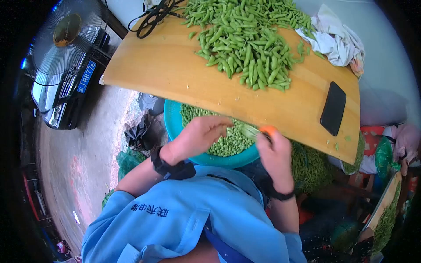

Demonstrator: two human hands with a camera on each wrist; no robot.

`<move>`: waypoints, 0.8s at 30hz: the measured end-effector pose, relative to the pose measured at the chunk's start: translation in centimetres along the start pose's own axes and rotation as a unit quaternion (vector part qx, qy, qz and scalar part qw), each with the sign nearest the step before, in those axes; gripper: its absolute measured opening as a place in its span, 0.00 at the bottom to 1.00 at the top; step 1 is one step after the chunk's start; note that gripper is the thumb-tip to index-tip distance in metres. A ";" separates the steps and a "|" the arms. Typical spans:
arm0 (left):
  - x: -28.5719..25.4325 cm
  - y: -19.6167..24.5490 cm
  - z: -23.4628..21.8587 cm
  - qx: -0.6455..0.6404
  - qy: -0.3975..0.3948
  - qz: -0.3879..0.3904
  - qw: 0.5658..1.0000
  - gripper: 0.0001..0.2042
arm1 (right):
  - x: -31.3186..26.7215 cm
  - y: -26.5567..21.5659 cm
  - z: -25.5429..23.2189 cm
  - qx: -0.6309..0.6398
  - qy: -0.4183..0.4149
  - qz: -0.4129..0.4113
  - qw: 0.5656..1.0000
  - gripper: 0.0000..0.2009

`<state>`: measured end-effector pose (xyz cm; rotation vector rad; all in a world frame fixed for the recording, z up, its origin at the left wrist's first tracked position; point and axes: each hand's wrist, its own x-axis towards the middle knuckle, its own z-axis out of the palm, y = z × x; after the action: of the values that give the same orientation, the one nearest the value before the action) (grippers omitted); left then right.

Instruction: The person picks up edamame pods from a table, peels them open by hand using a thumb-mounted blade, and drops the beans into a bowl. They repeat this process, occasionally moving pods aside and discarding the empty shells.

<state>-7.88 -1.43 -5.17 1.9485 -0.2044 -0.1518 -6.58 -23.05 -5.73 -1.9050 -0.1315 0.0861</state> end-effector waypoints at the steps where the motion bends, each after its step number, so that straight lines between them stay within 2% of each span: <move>1: 0.4 0.2 -0.4 0.004 0.003 0.004 1.000 0.09 | -0.7 0.3 -2.1 -0.027 0.009 0.034 0.999 0.06; 3: 0.5 1.0 -1.7 0.093 -0.025 0.163 0.982 0.09 | -2.1 0.4 -5.6 -0.167 0.000 0.082 0.983 0.07; 4: 1.0 1.7 -3.0 0.125 -0.023 0.122 0.984 0.08 | -2.8 1.2 -6.9 -0.218 0.001 0.097 0.971 0.07; 5: 1.9 1.2 -4.1 0.128 -0.020 0.123 0.984 0.08 | -3.7 2.8 -8.1 -0.252 0.005 0.096 0.963 0.09; 7: 4.5 -0.3 -6.0 0.301 0.169 0.145 0.927 0.09 | -5.2 5.2 -9.3 -0.348 0.039 0.077 0.933 0.13; 8: 6.4 -0.7 -7.2 0.292 0.184 0.104 0.933 0.09 | -5.7 6.0 -9.2 -0.347 0.041 0.077 0.934 0.13; 9: 8.1 -1.1 -8.2 0.283 0.198 0.063 0.936 0.09 | -6.0 6.7 -9.2 -0.358 0.040 0.112 0.926 0.15; 10: 9.2 -1.6 -8.7 0.284 0.197 0.064 0.936 0.09 | -6.2 7.3 -9.0 -0.368 0.040 0.148 0.917 0.17; 12: 10.4 -2.2 -9.1 0.363 0.171 0.093 0.911 0.09 | -6.1 8.2 -8.3 -0.378 0.021 0.146 0.914 0.17; 13: 10.6 -2.4 -8.9 0.363 0.170 0.094 0.912 0.09 | -6.0 8.3 -7.9 -0.390 0.000 0.142 0.910 0.17; 15: 10.9 -2.8 -8.7 0.437 0.150 0.066 0.884 0.09 | -5.4 7.4 -7.2 -0.381 0.005 0.160 0.911 0.15; 17: 10.6 -3.4 -8.7 0.437 0.172 0.085 0.879 0.09 | -4.9 6.6 -6.7 -0.294 0.036 0.154 0.943 0.13; 18: 10.5 -3.4 -8.7 0.436 0.195 0.104 0.872 0.09 | -4.8 6.3 -6.5 -0.293 0.036 0.154 0.943 0.13; 20: 10.4 -3.2 -8.9 0.439 0.201 0.087 0.871 0.09 | -4.6 5.6 -6.0 -0.213 -0.018 0.116 0.970 0.12; 21: 10.6 -2.7 -9.0 0.442 0.207 0.071 0.870 0.09 | -4.3 4.7 -5.5 -0.214 -0.016 0.115 0.970 0.12; 22: 10.1 -1.3 -8.8 0.440 0.206 0.073 0.871 0.09 | -3.9 3.3 -4.7 -0.100 -0.045 0.134 0.985 0.12; 23: 9.1 0.1 -8.1 0.254 0.185 0.008 0.949 0.09 | -3.6 1.8 -3.7 0.017 -0.074 0.153 0.985 0.13; 24: 8.0 1.2 -7.2 0.058 0.153 -0.060 0.985 0.09 | -3.1 -0.1 -2.6 0.111 -0.080 0.165 0.977 0.14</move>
<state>1.28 2.98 -1.43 2.0702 0.1091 0.0846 -9.37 -25.86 -4.78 -1.6787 0.0842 0.4608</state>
